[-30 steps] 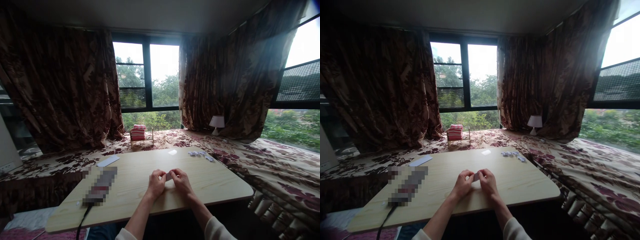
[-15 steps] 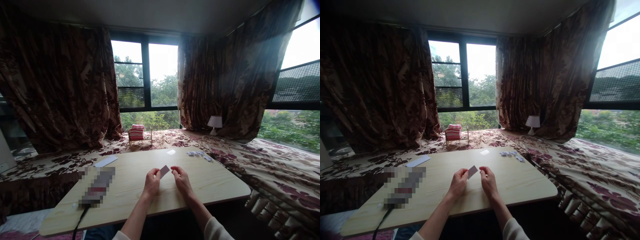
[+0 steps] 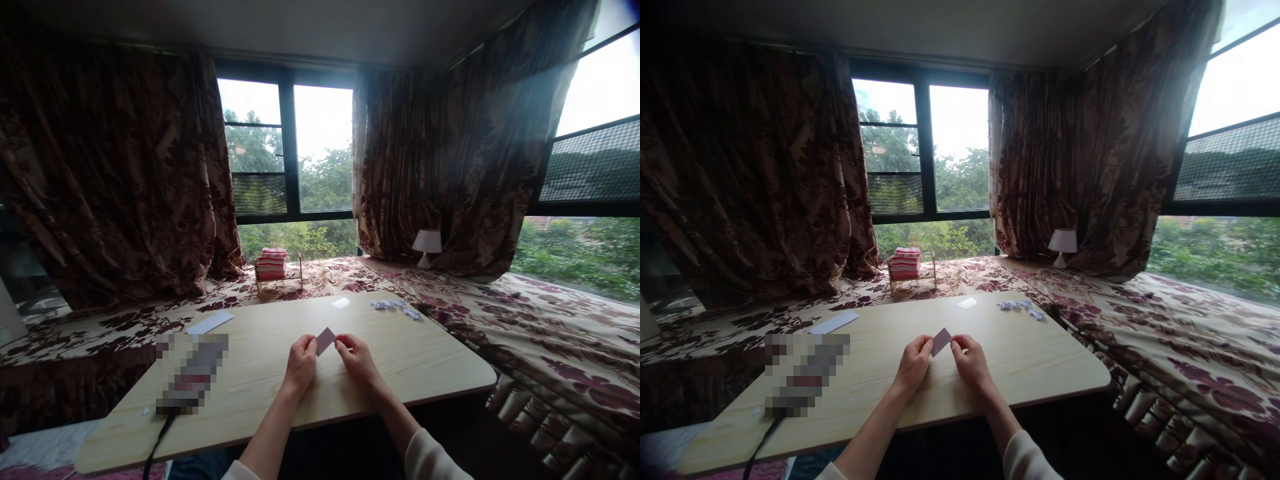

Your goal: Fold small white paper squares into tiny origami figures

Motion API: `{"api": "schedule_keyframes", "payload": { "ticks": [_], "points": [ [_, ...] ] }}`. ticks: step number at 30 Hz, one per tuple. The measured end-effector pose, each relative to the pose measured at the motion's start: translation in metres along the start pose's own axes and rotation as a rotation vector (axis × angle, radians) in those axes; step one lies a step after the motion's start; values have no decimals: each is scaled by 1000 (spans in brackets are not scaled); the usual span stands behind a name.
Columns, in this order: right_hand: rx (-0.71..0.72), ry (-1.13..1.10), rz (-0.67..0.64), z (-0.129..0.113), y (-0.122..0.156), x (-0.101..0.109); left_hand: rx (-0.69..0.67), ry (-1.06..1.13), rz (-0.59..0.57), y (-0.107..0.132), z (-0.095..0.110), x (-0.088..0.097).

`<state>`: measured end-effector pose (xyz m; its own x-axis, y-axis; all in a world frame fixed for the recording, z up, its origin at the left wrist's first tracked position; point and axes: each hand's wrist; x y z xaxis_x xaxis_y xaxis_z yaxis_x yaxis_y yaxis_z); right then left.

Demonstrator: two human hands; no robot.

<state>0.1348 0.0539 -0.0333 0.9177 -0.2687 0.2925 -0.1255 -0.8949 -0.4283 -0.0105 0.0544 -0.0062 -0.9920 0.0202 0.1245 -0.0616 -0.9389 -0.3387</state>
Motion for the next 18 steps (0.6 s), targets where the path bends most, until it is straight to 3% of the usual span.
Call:
{"api": "schedule_keyframes", "payload": {
  "ticks": [18],
  "points": [
    [36, -15, 26, -4, 1, 2, 11, -6, -5, 1, 5, 0]
  ]
}}
Point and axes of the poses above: each hand's wrist, its own y-axis away from the middle knuckle, its own x-axis out of the back of the hand, z = x × y, and after that the axes turned 5 degrees about y, right-handed
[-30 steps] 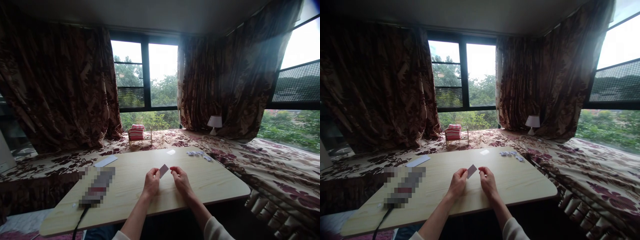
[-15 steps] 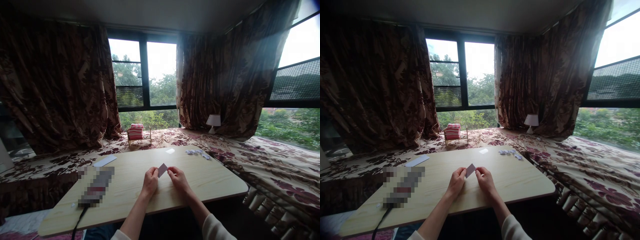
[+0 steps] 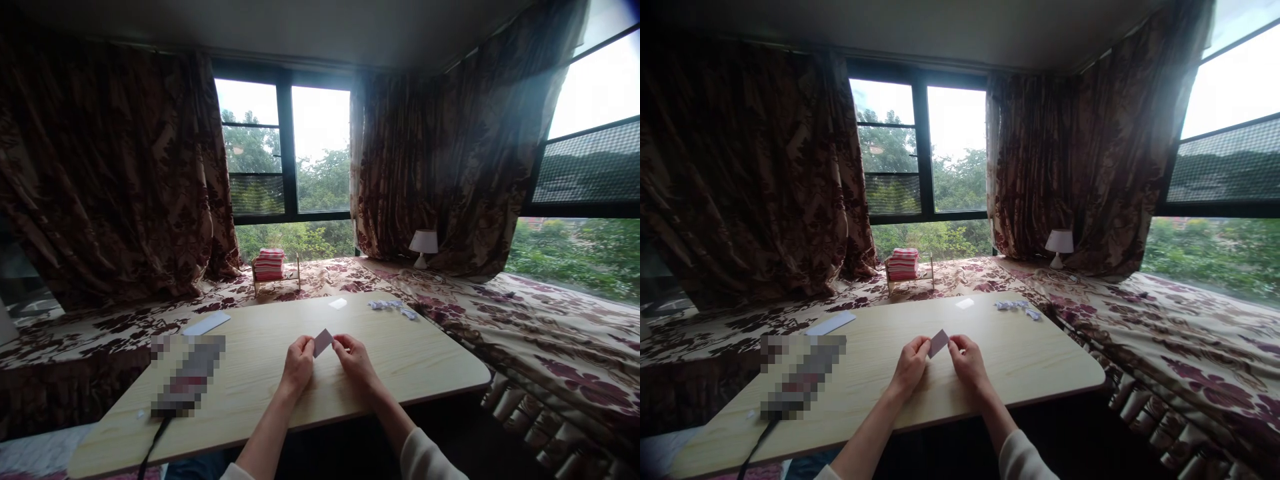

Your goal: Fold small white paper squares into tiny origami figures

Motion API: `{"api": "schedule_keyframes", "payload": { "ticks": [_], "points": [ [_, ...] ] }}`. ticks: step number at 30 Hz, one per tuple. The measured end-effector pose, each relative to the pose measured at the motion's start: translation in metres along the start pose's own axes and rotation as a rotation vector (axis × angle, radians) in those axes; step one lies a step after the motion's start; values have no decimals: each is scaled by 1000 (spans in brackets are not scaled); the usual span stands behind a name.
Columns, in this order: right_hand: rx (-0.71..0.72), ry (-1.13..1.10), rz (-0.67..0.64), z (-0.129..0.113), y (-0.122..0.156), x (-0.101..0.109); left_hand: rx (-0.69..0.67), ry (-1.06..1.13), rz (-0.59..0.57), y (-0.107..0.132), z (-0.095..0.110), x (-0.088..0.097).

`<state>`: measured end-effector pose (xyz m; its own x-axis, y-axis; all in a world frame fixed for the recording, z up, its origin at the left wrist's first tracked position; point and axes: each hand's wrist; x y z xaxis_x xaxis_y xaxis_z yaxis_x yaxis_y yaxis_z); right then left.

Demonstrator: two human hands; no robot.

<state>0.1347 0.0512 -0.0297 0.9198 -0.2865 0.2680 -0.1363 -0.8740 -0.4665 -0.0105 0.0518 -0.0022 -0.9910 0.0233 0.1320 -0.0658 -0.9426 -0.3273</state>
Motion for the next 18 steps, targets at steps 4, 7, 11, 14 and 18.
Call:
{"api": "schedule_keyframes", "payload": {
  "ticks": [4, 7, 11, 14, 18],
  "points": [
    [5, -12, 17, -2, 0, 1, -3, 1, -19, 0, 0, -1],
    [15, -22, 19, -2, -1, 1, -13, 3, -47, 0, 0, -1],
    [30, -19, 7, -2, -1, 1, -30, 0, -76, 0, 0, -2],
    [39, -3, -4, 0, -1, 0, -47, 1, -84, 0, 0, -3],
    [39, 22, -8, 3, 0, 1, -74, -18, -82, 1, -1, -4]
  ]
}}
Point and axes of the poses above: each hand's wrist, its own y-axis away from the middle knuckle, its own x-axis out of the back of the hand, z = x × y, and after that the axes turned 5 degrees about y, right-handed
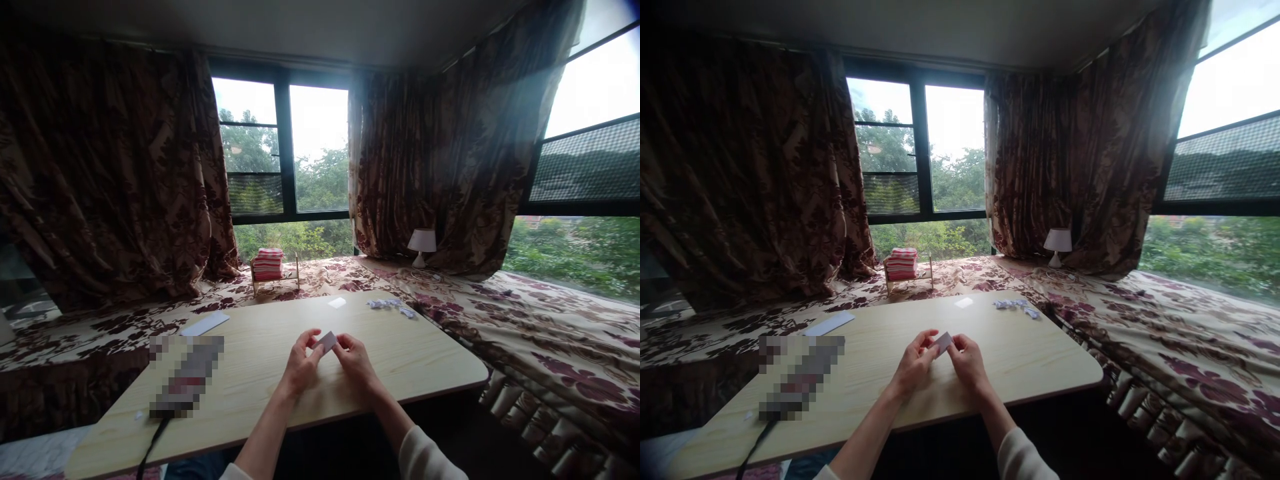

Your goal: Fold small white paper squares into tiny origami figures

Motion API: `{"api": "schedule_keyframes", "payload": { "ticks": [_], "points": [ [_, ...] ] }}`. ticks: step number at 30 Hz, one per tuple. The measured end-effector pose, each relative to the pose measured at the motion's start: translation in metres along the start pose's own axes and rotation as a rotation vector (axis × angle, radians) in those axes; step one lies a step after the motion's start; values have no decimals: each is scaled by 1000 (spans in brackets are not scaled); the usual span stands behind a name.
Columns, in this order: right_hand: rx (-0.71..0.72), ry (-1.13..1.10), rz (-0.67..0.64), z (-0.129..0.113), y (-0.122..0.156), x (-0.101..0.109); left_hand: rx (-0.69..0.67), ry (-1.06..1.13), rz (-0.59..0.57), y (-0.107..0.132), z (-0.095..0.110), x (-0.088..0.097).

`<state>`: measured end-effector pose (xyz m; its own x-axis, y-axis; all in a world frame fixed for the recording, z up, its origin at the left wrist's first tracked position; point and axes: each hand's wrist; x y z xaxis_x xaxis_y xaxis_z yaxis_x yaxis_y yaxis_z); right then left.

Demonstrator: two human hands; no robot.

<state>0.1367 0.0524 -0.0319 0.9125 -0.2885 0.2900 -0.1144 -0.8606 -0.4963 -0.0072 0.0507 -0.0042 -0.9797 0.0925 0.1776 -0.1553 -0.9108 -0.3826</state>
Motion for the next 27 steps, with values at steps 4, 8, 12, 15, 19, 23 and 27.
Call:
{"api": "schedule_keyframes", "payload": {
  "ticks": [4, 8, 12, 15, 19, 23, 27],
  "points": [
    [-18, 26, 4, 2, 0, 1, -57, -36, -30, 0, -3, -2],
    [-33, 41, 0, 4, 0, 1, -92, -62, -53, -1, -7, -3],
    [-41, 44, -4, 5, 0, 0, -81, -68, -64, -1, -5, -2],
    [-40, 45, -1, 6, 0, 0, -66, -49, -79, -1, -2, -1],
    [-36, 40, 5, 7, -1, 0, -42, 5, -109, 0, 1, 0],
    [-27, 32, 17, 7, 0, 0, -24, 51, -119, 0, 4, 1],
    [-12, 28, 58, 5, 0, -2, -12, 73, -110, -1, 4, 1]
  ]
}}
Point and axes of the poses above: each hand's wrist, its own y-axis away from the middle knuckle, its own x-axis out of the back of the hand, z = x × y, and after that the axes turned 5 degrees about y, right-handed
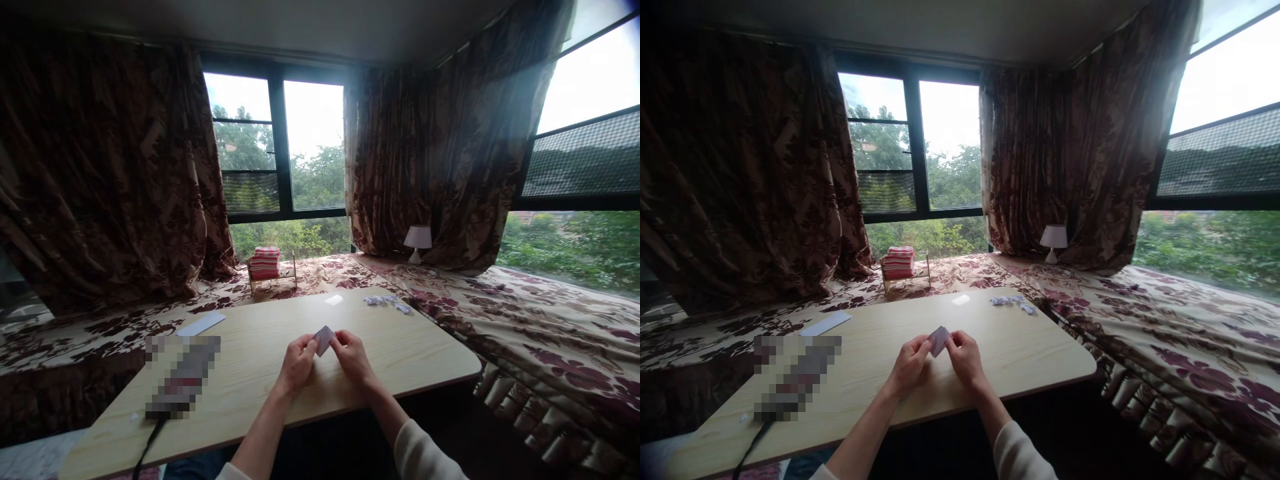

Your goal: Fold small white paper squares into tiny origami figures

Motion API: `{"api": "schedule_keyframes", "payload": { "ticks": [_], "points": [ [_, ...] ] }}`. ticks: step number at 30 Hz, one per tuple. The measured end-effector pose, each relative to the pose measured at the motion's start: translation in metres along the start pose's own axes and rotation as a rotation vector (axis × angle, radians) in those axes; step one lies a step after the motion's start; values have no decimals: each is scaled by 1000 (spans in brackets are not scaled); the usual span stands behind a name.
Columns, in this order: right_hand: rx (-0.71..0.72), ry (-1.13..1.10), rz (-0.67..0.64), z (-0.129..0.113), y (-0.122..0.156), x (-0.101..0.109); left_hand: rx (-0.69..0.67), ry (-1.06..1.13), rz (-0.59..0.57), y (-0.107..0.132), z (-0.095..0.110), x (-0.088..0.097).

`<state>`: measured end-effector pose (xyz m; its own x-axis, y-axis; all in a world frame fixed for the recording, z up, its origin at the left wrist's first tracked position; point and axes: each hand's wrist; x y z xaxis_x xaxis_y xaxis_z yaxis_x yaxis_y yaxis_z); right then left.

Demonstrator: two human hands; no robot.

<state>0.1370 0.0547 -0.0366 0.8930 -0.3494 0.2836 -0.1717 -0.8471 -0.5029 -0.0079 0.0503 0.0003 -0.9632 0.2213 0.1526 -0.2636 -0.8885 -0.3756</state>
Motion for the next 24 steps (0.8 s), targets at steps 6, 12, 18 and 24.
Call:
{"api": "schedule_keyframes", "payload": {
  "ticks": [6, 12, 18, 24],
  "points": [
    [-17, 8, 171, -4, 1, -1, 19, 7, 53, -1, -5, 0],
    [-10, 3, 125, -9, 3, 0, 30, 8, 92, 0, -7, 0],
    [-10, -7, 34, -15, 2, 3, 28, 13, 103, -1, -8, 0],
    [-26, -7, 40, -13, 1, 0, 23, 31, 104, -1, -8, 0]
  ]
}}
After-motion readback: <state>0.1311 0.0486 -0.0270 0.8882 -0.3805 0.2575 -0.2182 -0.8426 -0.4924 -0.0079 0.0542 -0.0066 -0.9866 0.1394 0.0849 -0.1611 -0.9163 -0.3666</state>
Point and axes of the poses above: each hand's wrist, its own y-axis away from the middle knuckle, its own x-axis out of the back of the hand, z = x × y, and after that the axes turned 5 degrees about y, right-handed
